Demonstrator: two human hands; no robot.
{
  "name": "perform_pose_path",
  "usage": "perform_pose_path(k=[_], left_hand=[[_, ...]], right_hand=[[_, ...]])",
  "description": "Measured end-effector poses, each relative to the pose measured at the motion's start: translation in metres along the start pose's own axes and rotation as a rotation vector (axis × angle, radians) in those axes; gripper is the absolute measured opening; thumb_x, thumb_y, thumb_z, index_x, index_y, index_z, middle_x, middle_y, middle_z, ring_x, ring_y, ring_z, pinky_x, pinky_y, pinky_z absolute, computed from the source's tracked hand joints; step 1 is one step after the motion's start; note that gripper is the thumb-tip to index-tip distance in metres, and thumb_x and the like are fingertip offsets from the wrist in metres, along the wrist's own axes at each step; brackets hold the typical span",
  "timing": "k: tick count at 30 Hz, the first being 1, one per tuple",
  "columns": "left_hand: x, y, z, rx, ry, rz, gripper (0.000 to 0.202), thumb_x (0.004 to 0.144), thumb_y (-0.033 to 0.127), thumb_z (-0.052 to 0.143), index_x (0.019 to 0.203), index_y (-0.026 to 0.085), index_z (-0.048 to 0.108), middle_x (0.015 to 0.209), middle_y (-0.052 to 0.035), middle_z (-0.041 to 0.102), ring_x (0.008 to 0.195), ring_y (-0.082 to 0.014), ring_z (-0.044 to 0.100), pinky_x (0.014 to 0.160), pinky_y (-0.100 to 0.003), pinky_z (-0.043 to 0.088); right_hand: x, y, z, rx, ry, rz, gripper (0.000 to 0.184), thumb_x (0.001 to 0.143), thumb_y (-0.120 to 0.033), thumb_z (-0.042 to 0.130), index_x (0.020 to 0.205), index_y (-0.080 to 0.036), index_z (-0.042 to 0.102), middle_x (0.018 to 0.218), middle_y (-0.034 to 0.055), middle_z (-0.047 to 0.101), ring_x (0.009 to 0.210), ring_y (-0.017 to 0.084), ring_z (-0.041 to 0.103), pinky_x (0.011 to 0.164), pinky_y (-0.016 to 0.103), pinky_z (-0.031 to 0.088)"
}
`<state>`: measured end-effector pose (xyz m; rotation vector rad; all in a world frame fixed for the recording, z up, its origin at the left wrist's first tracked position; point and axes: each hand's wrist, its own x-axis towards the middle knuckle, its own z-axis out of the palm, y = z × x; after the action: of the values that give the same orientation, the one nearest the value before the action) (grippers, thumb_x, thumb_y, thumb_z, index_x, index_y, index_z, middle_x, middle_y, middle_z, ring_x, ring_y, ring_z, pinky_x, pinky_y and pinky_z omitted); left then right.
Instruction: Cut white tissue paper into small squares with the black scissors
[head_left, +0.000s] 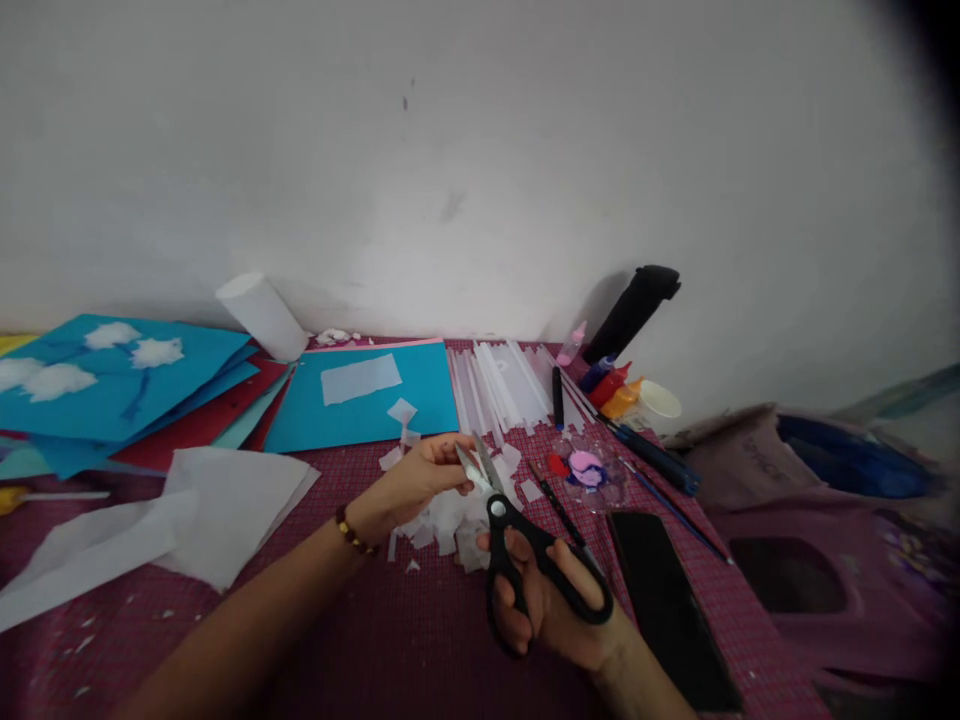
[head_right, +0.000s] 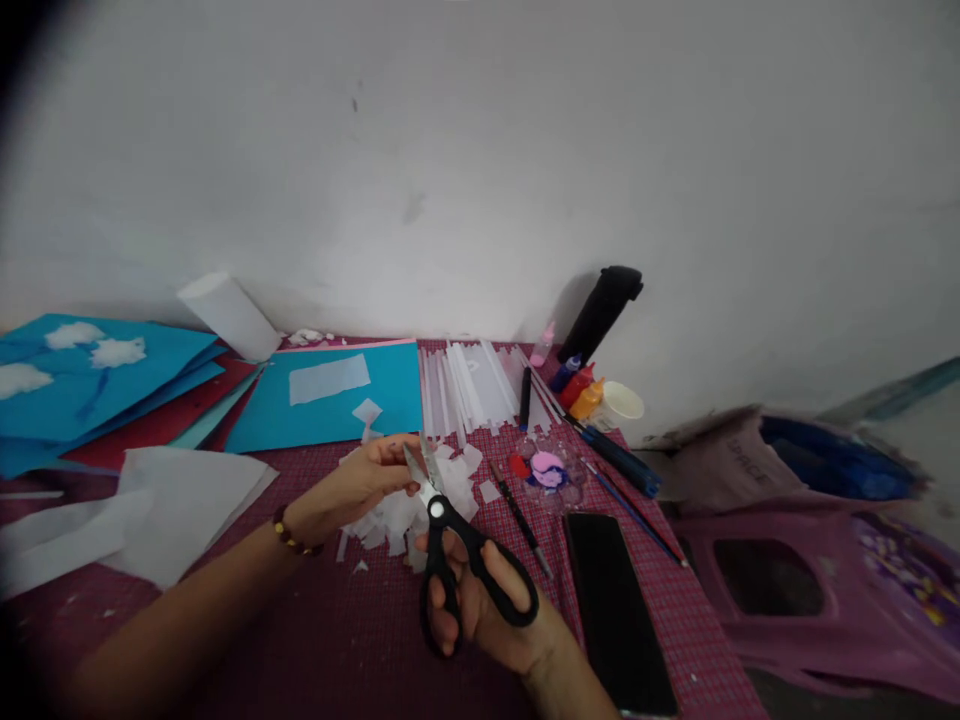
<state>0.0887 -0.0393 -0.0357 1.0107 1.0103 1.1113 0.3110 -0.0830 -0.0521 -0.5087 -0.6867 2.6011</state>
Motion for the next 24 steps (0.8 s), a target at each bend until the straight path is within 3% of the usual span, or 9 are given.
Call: perform_pose_path(k=[2,5,8,11,13,16,19,22,24], left_hand=[[0.005,-0.002,-0.001,0.13,0.105,0.062,0.02,0.068,0.01,0.06,0.084,0.019,0.068,0.07,-0.0012,0.064,0.058,-0.0135,0.054,0.058,-0.026,0.043],[-0.002,0.003,-0.01,0.387,0.241,0.208,0.024,0.07,0.008,0.06,0.087,0.022,0.07,0.097,-0.0073,0.067,0.089,-0.0231,0.059,0.082,-0.036,0.044],[-0.032,0.007,-0.018,0.86,0.195,0.356,0.03,0.072,0.008,0.06,0.096,0.024,0.069,0.125,-0.0099,0.059,0.115,-0.0315,0.049,0.1,-0.046,0.031],[-0.079,0.001,-0.021,1.147,0.012,0.317,0.023,0.077,0.014,0.059,0.096,0.024,0.067,0.114,-0.0107,0.064,0.105,-0.03,0.055,0.093,-0.044,0.037],[-0.112,-0.007,-0.024,1.232,-0.026,0.256,0.021,0.082,0.013,0.053,0.094,0.024,0.066,0.097,-0.0078,0.067,0.092,-0.0255,0.059,0.085,-0.038,0.041],[-0.155,-0.017,-0.034,1.338,0.045,0.159,0.019,0.086,0.014,0.047,0.087,0.022,0.064,0.085,-0.0063,0.066,0.08,-0.0224,0.059,0.074,-0.034,0.042],[-0.184,-0.014,-0.055,1.398,0.189,0.113,0.019,0.086,0.015,0.046,0.08,0.021,0.063,0.079,-0.0063,0.065,0.074,-0.0209,0.059,0.067,-0.031,0.04],[-0.189,0.007,-0.087,1.38,0.346,0.116,0.018,0.082,0.016,0.051,0.07,0.021,0.063,0.072,-0.0046,0.064,0.066,-0.0186,0.057,0.061,-0.028,0.038],[-0.175,0.027,-0.112,1.375,0.405,0.143,0.016,0.081,0.016,0.053,0.071,0.02,0.064,0.072,-0.0047,0.065,0.066,-0.0184,0.058,0.061,-0.028,0.039]], right_hand=[[-0.003,-0.005,0.001,-0.021,0.015,-0.048,0.066,0.074,-0.07,0.058,0.116,-0.019,0.06,0.078,0.0025,0.058,0.054,0.013,0.049,0.052,0.028,0.039],[-0.01,-0.014,0.003,-0.078,0.075,-0.185,0.065,0.073,-0.067,0.06,0.122,-0.023,0.06,0.077,0.0017,0.057,0.055,0.013,0.046,0.052,0.027,0.036],[-0.014,-0.017,0.003,-0.157,0.121,-0.249,0.058,0.075,-0.063,0.061,0.121,-0.028,0.061,0.079,0.0016,0.057,0.057,0.013,0.045,0.055,0.028,0.036],[-0.014,-0.01,0.001,-0.367,0.138,-0.229,0.054,0.08,-0.061,0.058,0.124,-0.029,0.059,0.083,0.0037,0.06,0.06,0.015,0.049,0.058,0.03,0.038],[-0.012,-0.002,0.0,-0.598,0.125,-0.148,0.054,0.081,-0.054,0.062,0.127,-0.028,0.056,0.087,0.0053,0.063,0.066,0.018,0.054,0.063,0.033,0.041],[-0.008,0.01,0.002,-0.908,0.139,-0.008,0.058,0.073,-0.034,0.074,0.128,-0.028,0.056,0.108,0.0083,0.065,0.097,0.027,0.059,0.089,0.042,0.042],[-0.004,0.017,0.005,-1.1,0.149,0.008,0.061,0.069,-0.022,0.075,0.127,-0.027,0.057,0.132,0.0094,0.057,0.125,0.033,0.046,0.109,0.049,0.026],[-0.002,0.022,0.008,-1.156,0.111,-0.014,0.059,0.071,-0.021,0.071,0.128,-0.026,0.056,0.134,0.0109,0.057,0.126,0.035,0.046,0.11,0.052,0.027],[-0.002,0.025,0.01,-1.168,0.111,-0.048,0.059,0.072,-0.021,0.068,0.129,-0.025,0.055,0.135,0.0111,0.057,0.126,0.034,0.047,0.109,0.052,0.029]])
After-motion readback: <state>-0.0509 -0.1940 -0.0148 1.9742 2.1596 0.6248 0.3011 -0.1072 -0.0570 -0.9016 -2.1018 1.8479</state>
